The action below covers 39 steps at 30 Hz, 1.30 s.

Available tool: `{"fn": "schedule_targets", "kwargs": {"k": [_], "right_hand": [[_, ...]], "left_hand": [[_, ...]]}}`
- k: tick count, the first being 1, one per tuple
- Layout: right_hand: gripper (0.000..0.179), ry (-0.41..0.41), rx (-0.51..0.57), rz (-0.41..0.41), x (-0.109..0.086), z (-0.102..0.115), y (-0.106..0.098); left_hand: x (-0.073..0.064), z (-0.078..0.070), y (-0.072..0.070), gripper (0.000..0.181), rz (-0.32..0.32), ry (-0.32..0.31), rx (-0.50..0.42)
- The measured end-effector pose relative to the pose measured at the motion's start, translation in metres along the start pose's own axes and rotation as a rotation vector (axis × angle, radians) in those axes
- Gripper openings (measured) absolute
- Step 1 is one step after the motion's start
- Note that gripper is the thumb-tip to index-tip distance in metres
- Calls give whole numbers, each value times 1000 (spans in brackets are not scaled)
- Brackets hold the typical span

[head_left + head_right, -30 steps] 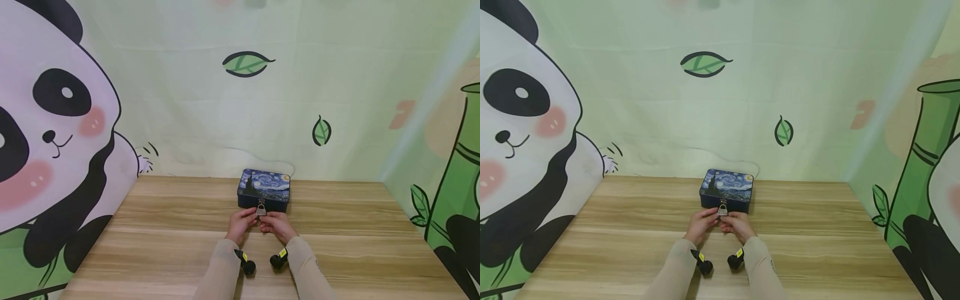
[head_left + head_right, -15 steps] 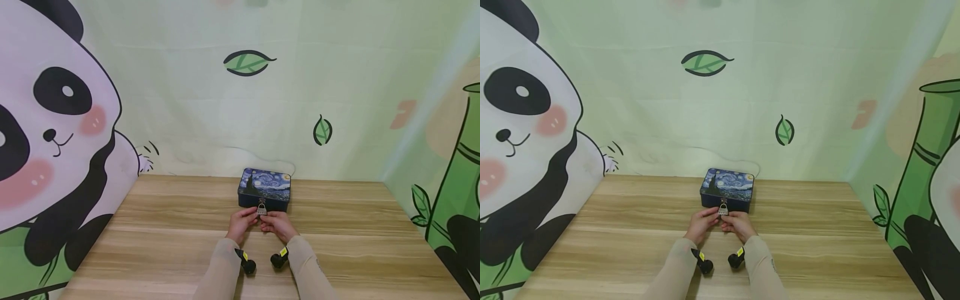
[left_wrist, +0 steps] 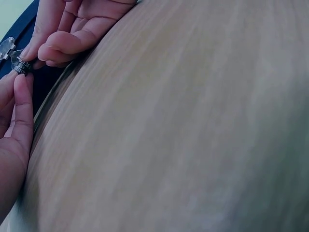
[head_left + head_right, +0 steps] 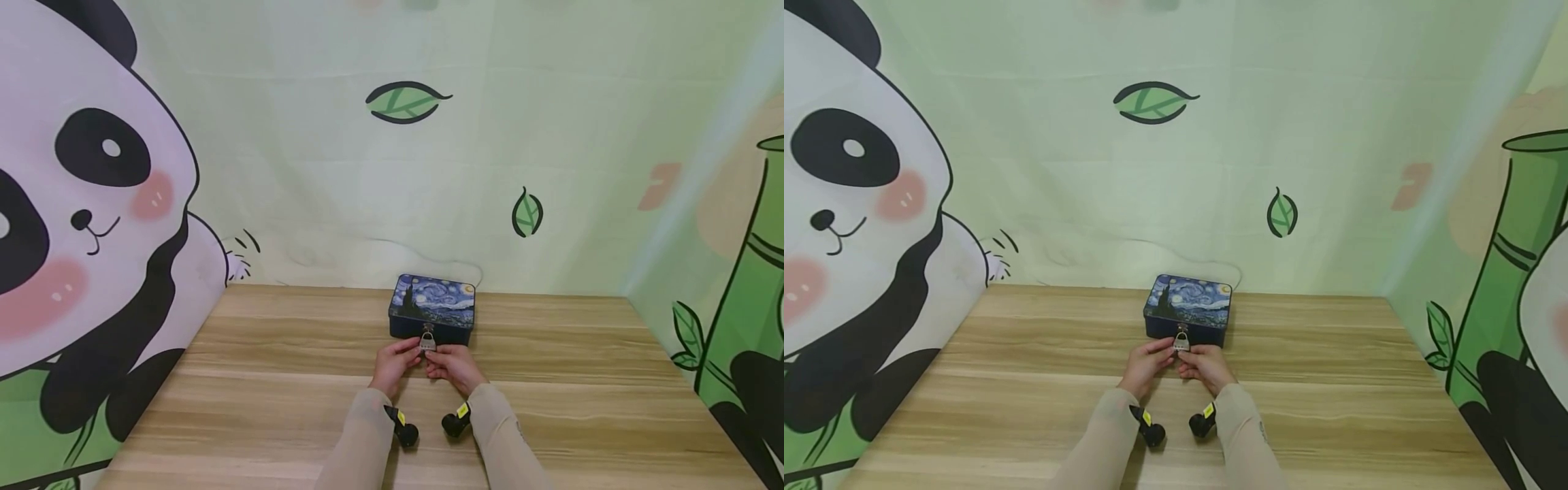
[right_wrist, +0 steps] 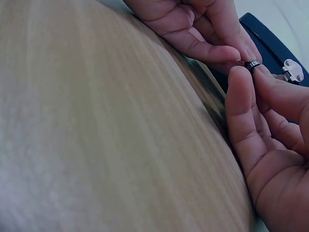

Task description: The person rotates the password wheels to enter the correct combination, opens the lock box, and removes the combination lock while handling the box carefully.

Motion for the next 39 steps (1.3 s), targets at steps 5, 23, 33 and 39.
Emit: {"fn": "schedule_targets", "kwargs": {"k": [5,23,33,39], "right_hand": [[13,13,-9,-4,1,0,0],[6,-5,6,-24,0,0,0],[9,5,12,-29,-1,1,-1],[6,15,11,-39,-1,1,-1]], "left_hand": [[0,0,0,30,-5,0,1],[22,30,-10,30,-19,-2,-10],[24,32,-10,29,-29,5,-8],[23,31,-9,28,-27,8,-1]]}}
Point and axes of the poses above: each hand's wrist, its own x-axis towards the middle knuckle, its own y-axis out of the palm, z = x × y, the point moved 9 cm from there along x, towards the middle knuckle, and after that the axes turned 3 degrees about z, right-handed, at the moved point
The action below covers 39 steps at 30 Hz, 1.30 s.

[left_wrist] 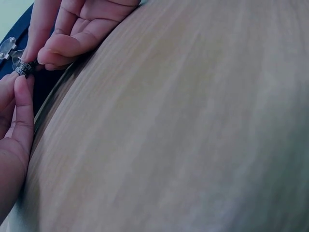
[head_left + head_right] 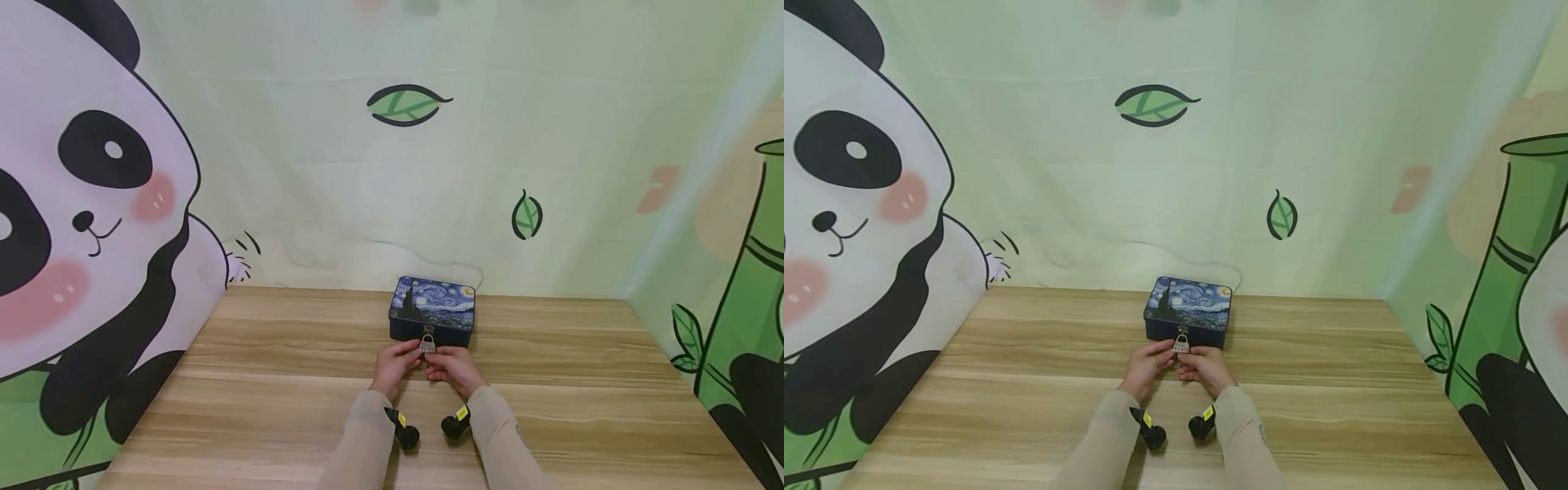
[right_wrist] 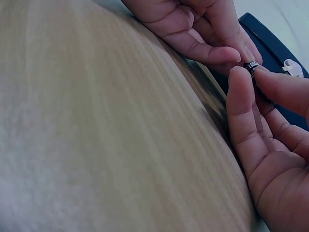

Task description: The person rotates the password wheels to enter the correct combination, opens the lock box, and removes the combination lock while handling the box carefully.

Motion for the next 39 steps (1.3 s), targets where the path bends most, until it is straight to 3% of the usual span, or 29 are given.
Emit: {"fn": "schedule_targets", "kwargs": {"k": [28,39], "right_hand": [[14,25,-27,-21,2,-3,1],[5,25,4,-15,0,-2,0]], "left_hand": [[1,1,-1,28,-3,-1,-1],[0,2,-1,28,-16,-30,-3]]}}
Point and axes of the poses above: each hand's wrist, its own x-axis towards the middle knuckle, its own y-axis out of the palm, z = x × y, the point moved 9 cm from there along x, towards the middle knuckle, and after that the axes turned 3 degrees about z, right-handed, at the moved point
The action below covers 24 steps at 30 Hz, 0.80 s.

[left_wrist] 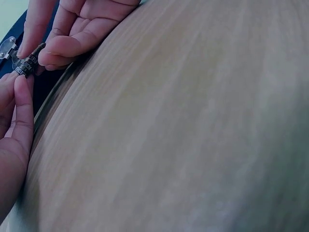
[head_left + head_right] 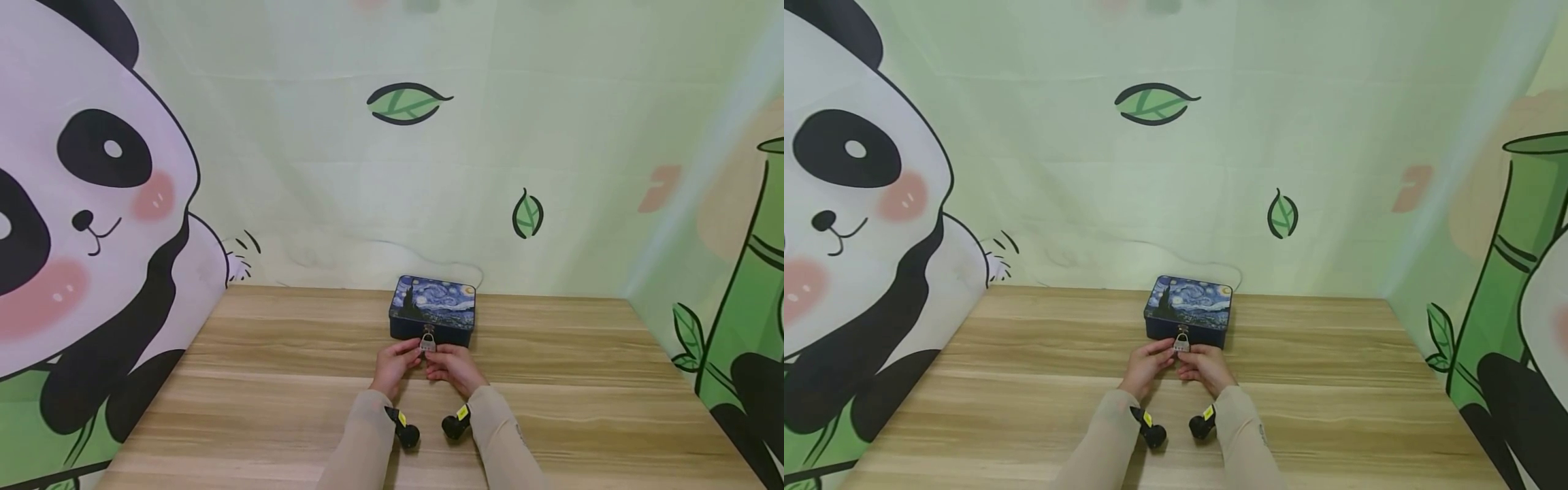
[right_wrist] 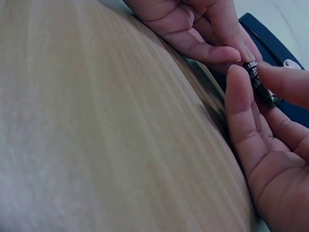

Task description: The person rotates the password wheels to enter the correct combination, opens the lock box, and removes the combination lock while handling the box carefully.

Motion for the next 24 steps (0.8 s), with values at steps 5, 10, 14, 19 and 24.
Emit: {"fn": "schedule_targets", "kwargs": {"k": [5,10,14,19,24], "right_hand": [[8,-13,7,15,-1,1,1],[6,-21,14,13,-1,0,0],[7,-19,11,19,0,0,0],[10,-14,12,18,2,-1,-1],[7,-8,12,7,2,-2,-1]], "left_hand": [[-1,-1,0,29,12,-5,-5],[-14,-18,5,29,24,-1,14],[-21,-27,8,29,26,10,20],[-4,-6,3,28,14,13,17],[-1,-2,2,28,3,11,25]]}}
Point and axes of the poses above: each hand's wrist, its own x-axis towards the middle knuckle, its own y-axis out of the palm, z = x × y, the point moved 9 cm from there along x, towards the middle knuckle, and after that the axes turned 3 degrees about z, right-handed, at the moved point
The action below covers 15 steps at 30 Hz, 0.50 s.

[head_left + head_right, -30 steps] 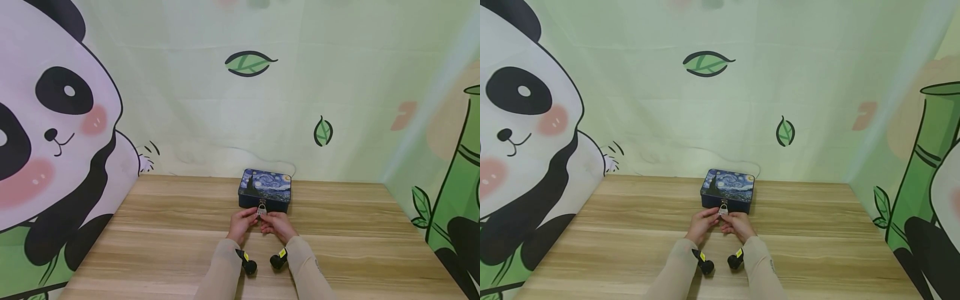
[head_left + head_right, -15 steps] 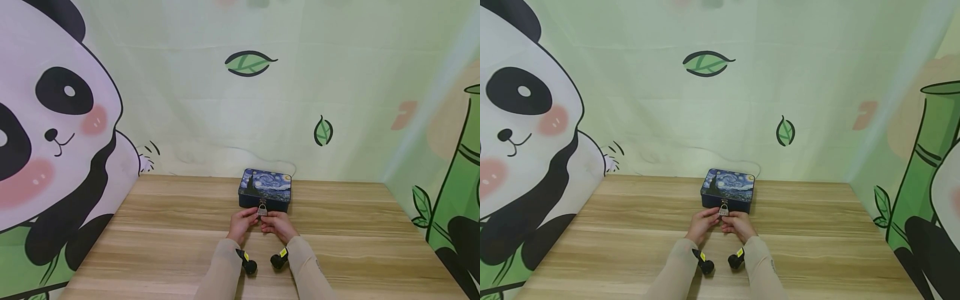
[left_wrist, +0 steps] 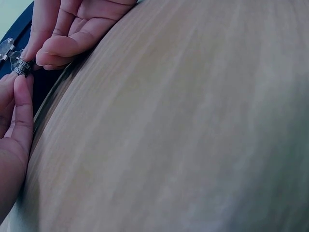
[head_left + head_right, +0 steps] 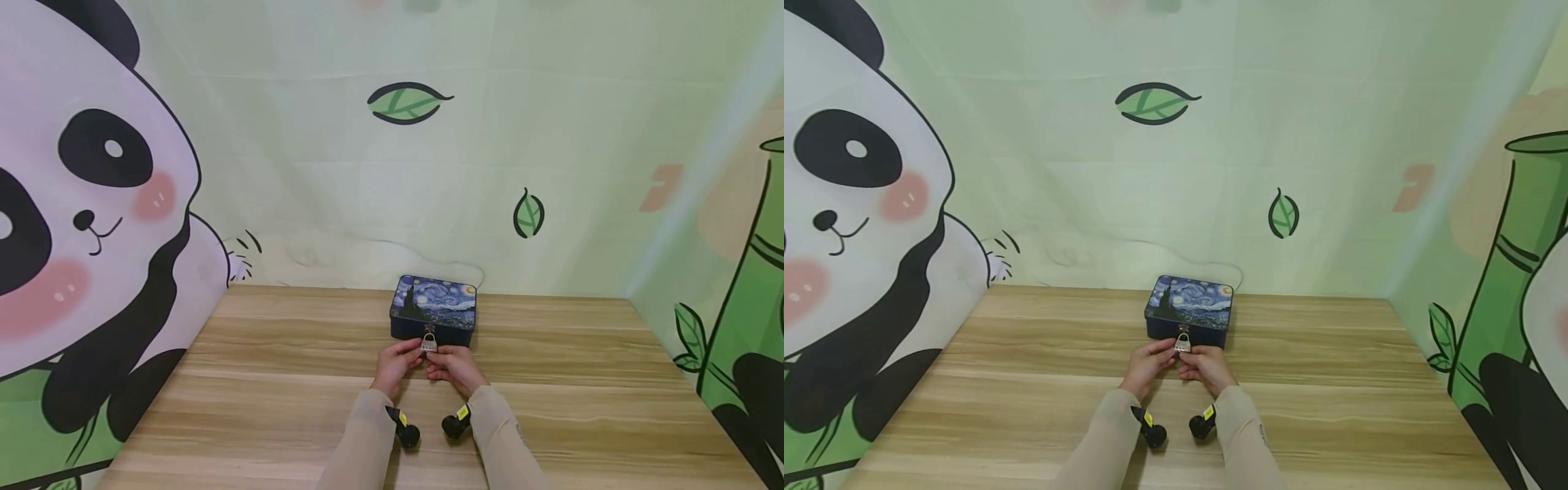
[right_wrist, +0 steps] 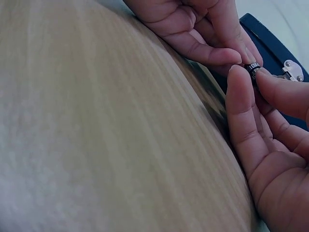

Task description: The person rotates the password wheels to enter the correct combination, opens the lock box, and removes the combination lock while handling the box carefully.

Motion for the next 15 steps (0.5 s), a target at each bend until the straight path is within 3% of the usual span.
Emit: {"fn": "schedule_targets", "kwargs": {"k": [7,15], "right_hand": [[8,-3,-5,5,-1,2,1],[9,6,-16,-6,-2,2,2]], "left_hand": [[-2,-3,2,28,17,-11,4],[-24,-31,7,29,24,-4,19]]}}
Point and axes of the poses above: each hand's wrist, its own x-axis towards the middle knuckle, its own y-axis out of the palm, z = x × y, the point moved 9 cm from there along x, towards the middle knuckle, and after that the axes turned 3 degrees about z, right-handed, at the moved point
